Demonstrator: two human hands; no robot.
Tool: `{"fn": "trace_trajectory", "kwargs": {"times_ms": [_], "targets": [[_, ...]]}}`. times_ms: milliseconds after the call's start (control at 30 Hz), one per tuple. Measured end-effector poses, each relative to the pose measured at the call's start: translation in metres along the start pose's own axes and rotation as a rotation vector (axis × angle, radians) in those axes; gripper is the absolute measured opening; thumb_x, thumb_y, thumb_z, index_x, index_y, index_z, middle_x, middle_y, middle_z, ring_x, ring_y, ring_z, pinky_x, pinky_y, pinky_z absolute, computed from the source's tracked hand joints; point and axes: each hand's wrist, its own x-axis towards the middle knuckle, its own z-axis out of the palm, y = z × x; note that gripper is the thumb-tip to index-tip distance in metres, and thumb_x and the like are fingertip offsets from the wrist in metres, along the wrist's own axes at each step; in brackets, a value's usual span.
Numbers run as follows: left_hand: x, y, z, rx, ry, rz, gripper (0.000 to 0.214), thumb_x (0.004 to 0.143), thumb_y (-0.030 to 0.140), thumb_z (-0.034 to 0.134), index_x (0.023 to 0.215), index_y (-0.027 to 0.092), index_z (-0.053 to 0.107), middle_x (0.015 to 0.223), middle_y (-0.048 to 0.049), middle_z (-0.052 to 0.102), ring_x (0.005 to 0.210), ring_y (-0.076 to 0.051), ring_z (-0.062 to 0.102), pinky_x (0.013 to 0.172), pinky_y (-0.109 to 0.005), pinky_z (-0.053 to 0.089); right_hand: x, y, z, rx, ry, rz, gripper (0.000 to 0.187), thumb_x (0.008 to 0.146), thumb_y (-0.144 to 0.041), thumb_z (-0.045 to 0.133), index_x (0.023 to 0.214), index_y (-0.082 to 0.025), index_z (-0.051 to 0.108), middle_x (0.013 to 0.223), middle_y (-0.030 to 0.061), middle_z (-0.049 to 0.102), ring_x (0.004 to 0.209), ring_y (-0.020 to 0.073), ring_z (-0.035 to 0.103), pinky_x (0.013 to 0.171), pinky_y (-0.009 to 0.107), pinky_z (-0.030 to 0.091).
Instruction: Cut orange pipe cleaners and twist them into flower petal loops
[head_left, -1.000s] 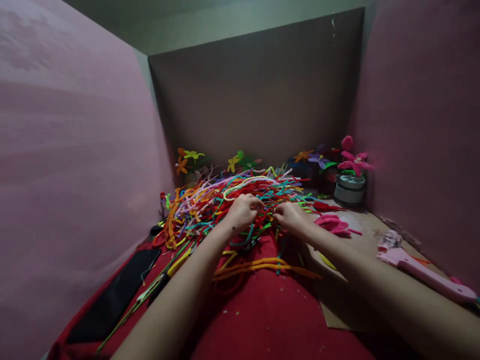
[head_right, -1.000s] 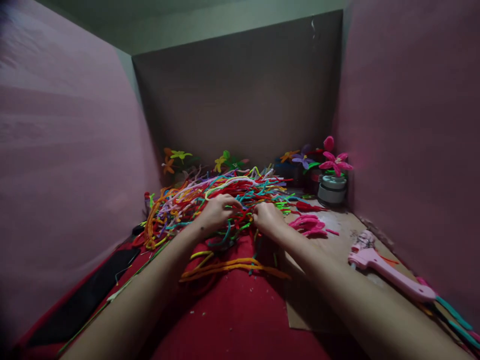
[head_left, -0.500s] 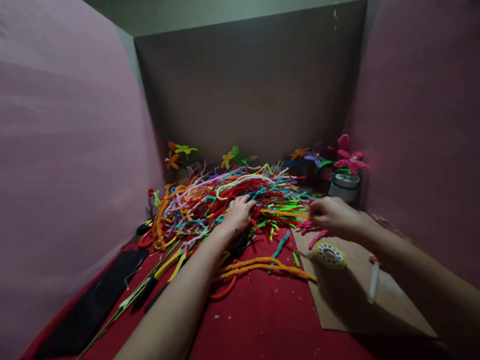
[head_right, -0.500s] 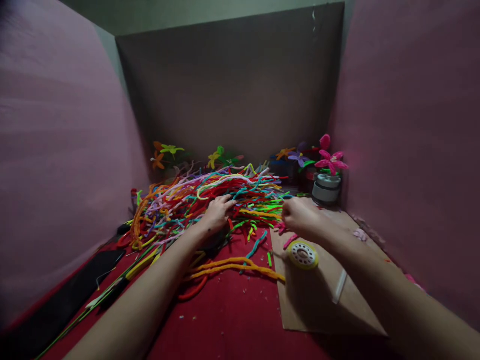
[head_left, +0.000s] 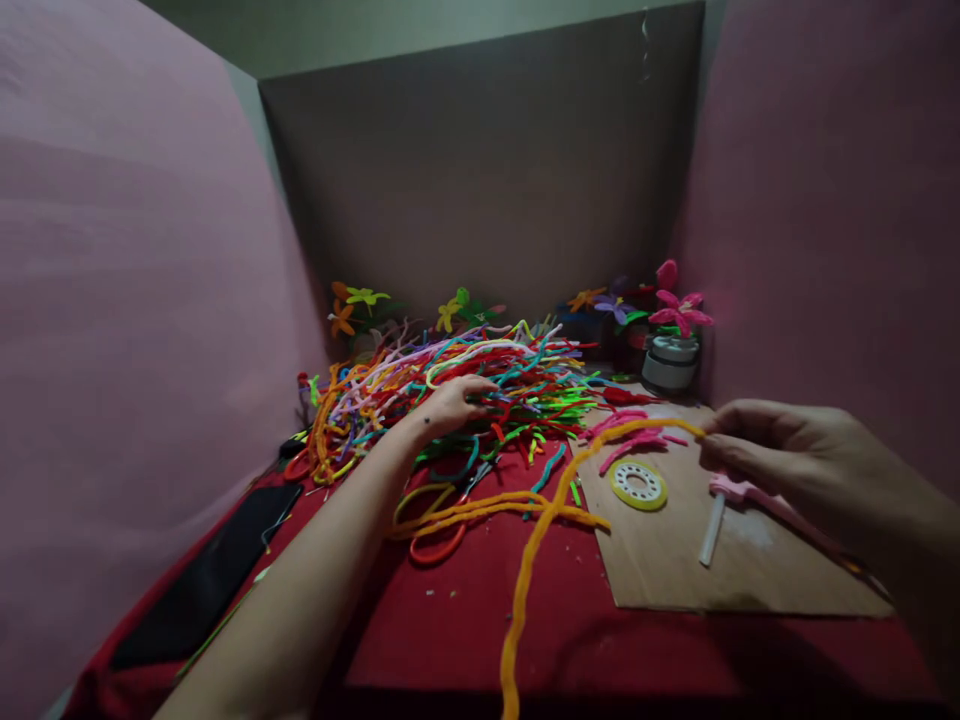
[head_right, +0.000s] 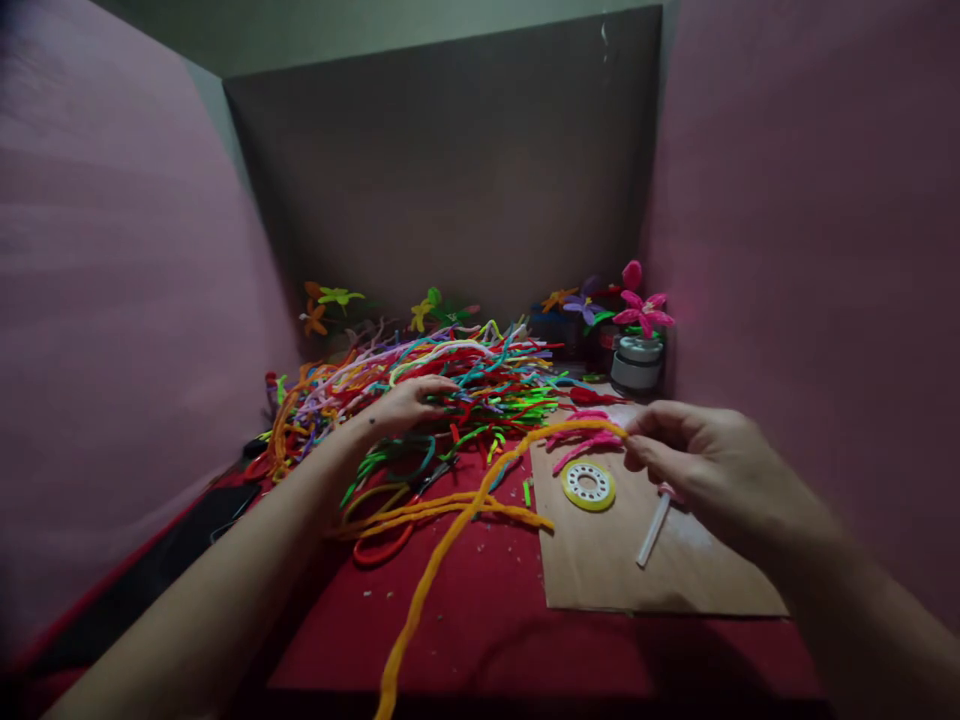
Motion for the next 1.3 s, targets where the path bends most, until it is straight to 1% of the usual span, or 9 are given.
{"fn": "trace_trajectory", "kwargs": {"times_ms": [133, 300, 433, 600, 733, 833, 933, 1100, 1300], "targets": [[-0.007, 0.006, -0.019, -0.040, 0.002, 0.001, 0.035, 0.069, 0.022, 0.057, 0.103, 0.015, 0.062, 0.109, -0.0042, 0.061, 0.102, -0.016, 0.053, 0.093, -0.026, 0.037, -0.001, 0.003, 0.045, -0.057, -0.244, -0.022, 0.019, 0.070, -0.032, 0.051, 0.062, -0.017, 0.059, 0.057, 0.0033, 0.059, 0.051, 0.0130, 0.052, 0.048, 0.023, 0.040], [-0.016, 0.023, -0.027, -0.037, -0.017, -0.007, 0.032, 0.070, 0.028, 0.058, 0.100, 0.017, 0.064, 0.105, -0.0048, 0.062, 0.097, -0.018, 0.055, 0.088, -0.028, 0.039, -0.003, 0.017, 0.092, -0.430, -0.309, -0.122, 0.019, 0.074, -0.020, 0.044, 0.064, -0.016, 0.061, 0.060, 0.0039, 0.060, 0.055, 0.0127, 0.052, 0.053, 0.023, 0.034], [-0.018, 0.041, -0.022, 0.031, -0.056, 0.026, 0.026, 0.073, 0.025, 0.056, 0.097, 0.021, 0.065, 0.100, -0.0030, 0.064, 0.093, -0.016, 0.056, 0.084, -0.026, 0.041, 0.007, 0.013, 0.092, -0.640, -0.314, -0.182, 0.022, 0.078, -0.024, 0.045, 0.070, -0.018, 0.064, 0.062, 0.0055, 0.062, 0.056, 0.0136, 0.054, 0.052, 0.022, 0.031], [-0.005, 0.042, 0.006, 0.275, 0.003, -0.010, 0.027, 0.074, 0.017, 0.051, 0.096, 0.022, 0.065, 0.090, -0.0032, 0.064, 0.084, -0.016, 0.056, 0.077, -0.024, 0.042, 0.047, -0.003, 0.091, -0.667, -0.248, -0.259, 0.022, 0.077, -0.018, 0.045, 0.074, -0.018, 0.067, 0.066, 0.0059, 0.064, 0.061, 0.0142, 0.057, 0.056, 0.021, 0.034], [0.009, 0.034, 0.028, 0.355, 0.144, -0.107, 0.035, 0.076, 0.020, 0.048, 0.109, 0.018, 0.059, 0.101, -0.0123, 0.056, 0.095, -0.025, 0.048, 0.080, -0.038, 0.040, 0.095, -0.002, 0.113, -0.627, -0.208, -0.296, 0.025, 0.074, -0.012, 0.046, 0.083, -0.017, 0.069, 0.079, 0.0070, 0.067, 0.073, 0.0151, 0.058, 0.063, 0.021, 0.038], [0.014, 0.028, 0.034, 0.363, 0.145, -0.134, 0.028, 0.074, 0.017, 0.047, 0.095, 0.020, 0.066, 0.096, -0.0112, 0.056, 0.090, -0.026, 0.047, 0.076, -0.039, 0.040, 0.121, 0.005, 0.132, -0.630, -0.223, -0.338, 0.029, 0.072, -0.009, 0.046, 0.089, -0.017, 0.069, 0.084, 0.0061, 0.067, 0.079, 0.0154, 0.058, 0.068, 0.020, 0.039], [0.015, 0.023, 0.036, 0.342, 0.111, -0.130, 0.026, 0.072, 0.011, 0.047, 0.079, 0.023, 0.069, 0.091, -0.0077, 0.058, 0.086, -0.023, 0.047, 0.073, -0.036, 0.041, 0.132, 0.010, 0.145, -0.641, -0.241, -0.367, 0.030, 0.073, -0.010, 0.044, 0.090, -0.019, 0.068, 0.087, 0.0050, 0.066, 0.080, 0.0150, 0.058, 0.069, 0.020, 0.039], [0.014, 0.019, 0.039, 0.303, 0.086, -0.131, 0.025, 0.070, 0.011, 0.049, 0.075, 0.025, 0.069, 0.097, -0.0052, 0.057, 0.090, -0.022, 0.046, 0.078, -0.035, 0.040, 0.137, 0.010, 0.159, -0.697, -0.270, -0.395, 0.022, 0.078, -0.023, 0.046, 0.082, -0.019, 0.067, 0.093, 0.0071, 0.064, 0.079, 0.0175, 0.058, 0.064, 0.023, 0.039], [0.014, 0.014, 0.042, 0.282, 0.168, -0.228, 0.040, 0.073, 0.016, 0.051, 0.112, 0.017, 0.055, 0.107, -0.0110, 0.052, 0.099, -0.024, 0.044, 0.086, -0.036, 0.038, 0.137, 0.007, 0.161, -0.751, -0.261, -0.487, 0.022, 0.081, -0.019, 0.041, 0.089, -0.019, 0.062, 0.098, 0.0079, 0.061, 0.088, 0.0191, 0.056, 0.065, 0.024, 0.038]]}}
